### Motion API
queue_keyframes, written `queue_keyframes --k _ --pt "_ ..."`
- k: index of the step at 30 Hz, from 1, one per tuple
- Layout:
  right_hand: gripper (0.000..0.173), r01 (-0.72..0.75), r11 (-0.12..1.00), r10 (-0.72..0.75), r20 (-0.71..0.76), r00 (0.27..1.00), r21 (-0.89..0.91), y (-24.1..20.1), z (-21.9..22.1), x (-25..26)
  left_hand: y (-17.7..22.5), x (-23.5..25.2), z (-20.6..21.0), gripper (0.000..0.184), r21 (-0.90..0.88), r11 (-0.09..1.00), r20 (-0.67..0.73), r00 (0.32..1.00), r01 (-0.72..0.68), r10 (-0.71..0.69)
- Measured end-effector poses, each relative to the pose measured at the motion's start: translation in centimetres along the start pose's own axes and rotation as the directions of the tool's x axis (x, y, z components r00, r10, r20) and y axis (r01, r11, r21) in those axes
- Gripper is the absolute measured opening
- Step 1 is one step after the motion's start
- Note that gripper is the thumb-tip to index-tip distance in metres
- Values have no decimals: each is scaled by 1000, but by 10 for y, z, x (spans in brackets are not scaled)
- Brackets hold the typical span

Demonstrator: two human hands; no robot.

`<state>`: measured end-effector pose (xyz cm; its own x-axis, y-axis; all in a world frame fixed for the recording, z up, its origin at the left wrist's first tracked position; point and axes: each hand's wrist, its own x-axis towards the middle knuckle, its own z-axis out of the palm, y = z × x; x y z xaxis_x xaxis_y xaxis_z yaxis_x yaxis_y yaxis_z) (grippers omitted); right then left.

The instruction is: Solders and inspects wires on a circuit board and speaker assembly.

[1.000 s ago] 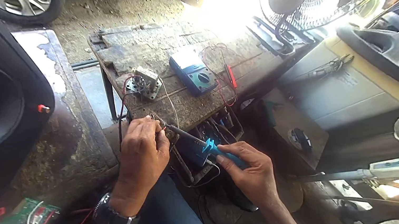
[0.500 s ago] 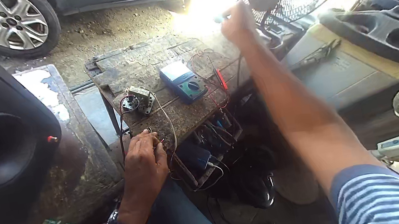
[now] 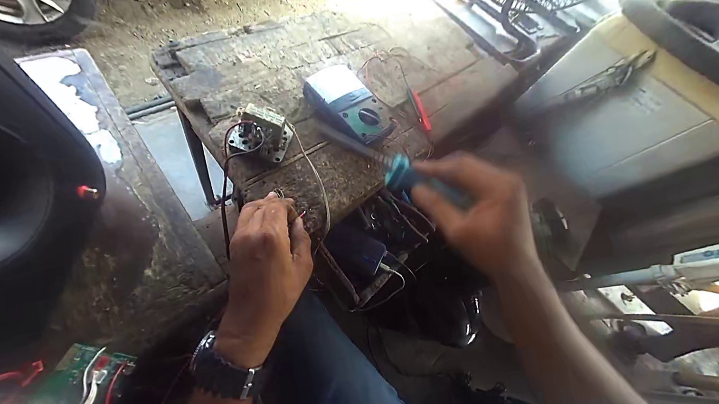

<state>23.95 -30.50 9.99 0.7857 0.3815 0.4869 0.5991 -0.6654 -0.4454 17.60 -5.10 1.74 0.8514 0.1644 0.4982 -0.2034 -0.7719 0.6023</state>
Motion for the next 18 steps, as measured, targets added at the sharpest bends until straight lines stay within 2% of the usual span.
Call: queue_keyframes --k 2,5,18 --pt "27 -34 987 36 -12 999 158 0 15 -37 0 0 -1 17 2 1000 11 1000 -6 6" --pt "25 -100 961 113 -34 993 258 0 28 -68 -1 0 -1 16 -4 1000 15 1000 -21 21" --pt "22 -128 955 139 -20 990 267 4 38 -79 1 1 1 15 23 1000 -7 1000 -18 19"
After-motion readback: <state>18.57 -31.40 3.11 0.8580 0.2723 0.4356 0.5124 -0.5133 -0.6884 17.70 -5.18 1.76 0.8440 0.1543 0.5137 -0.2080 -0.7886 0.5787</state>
